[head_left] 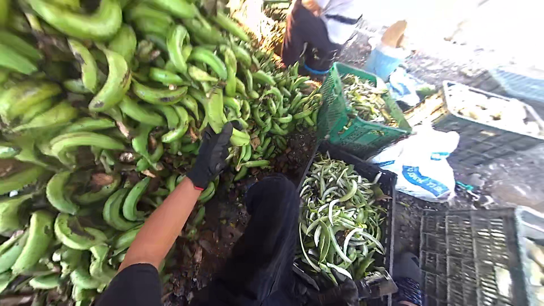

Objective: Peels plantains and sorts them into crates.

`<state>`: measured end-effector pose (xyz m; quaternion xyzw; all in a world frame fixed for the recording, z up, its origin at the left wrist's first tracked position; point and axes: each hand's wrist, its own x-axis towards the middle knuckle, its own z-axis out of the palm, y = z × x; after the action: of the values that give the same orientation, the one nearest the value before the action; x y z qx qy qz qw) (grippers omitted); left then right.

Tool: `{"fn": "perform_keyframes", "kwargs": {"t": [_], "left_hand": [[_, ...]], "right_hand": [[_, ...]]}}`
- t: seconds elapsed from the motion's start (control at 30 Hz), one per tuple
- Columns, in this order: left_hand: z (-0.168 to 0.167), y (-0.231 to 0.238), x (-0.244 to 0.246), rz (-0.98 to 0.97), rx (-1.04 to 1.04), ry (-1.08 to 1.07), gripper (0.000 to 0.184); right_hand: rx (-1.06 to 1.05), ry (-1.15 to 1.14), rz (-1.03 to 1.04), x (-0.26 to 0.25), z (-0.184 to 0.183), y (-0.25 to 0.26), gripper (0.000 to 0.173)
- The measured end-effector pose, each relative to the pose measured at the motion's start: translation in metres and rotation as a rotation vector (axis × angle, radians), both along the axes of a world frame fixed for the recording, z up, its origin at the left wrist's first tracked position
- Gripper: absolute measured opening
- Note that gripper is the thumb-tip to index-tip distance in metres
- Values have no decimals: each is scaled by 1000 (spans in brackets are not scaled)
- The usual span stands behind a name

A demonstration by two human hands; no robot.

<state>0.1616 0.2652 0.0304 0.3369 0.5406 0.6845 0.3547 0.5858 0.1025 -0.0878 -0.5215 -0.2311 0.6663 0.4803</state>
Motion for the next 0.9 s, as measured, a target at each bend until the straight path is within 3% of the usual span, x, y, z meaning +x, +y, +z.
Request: {"fn": "perform_keyframes", "kwargs": {"t": [0.13, 0.2, 0.3, 0.4, 0.47, 0.6, 0.7, 0.83, 0.9], "left_hand": [[52, 34, 59, -221, 159, 84, 58], [60, 43, 101, -355, 176, 89, 54], [55, 48, 166, -461, 101, 114, 46], [36, 53, 217, -520, 118, 172, 57], [18, 51, 241, -544, 111, 271, 58], [-20, 42, 255, -646, 133, 481, 58], [-38, 41, 255, -703, 308, 615, 56], [-46, 48, 262, -727, 396, 532, 50], [-48, 50, 268, -703, 414, 515, 45]], "right_hand": [[96, -124, 72, 8, -6, -4, 51], [113, -201, 83, 5, -6, -7, 54], [43, -110, 61, -5, 0, -9, 65], [-44, -257, 125, -16, 27, -5, 47], [-143, -293, 250, -16, 55, 9, 45], [98, -327, 149, -24, 34, 35, 60], [356, -297, -15, -17, 88, 68, 56], [861, -167, -236, 2, 172, 81, 59], [970, -79, -325, 5, 189, 81, 54]]}}
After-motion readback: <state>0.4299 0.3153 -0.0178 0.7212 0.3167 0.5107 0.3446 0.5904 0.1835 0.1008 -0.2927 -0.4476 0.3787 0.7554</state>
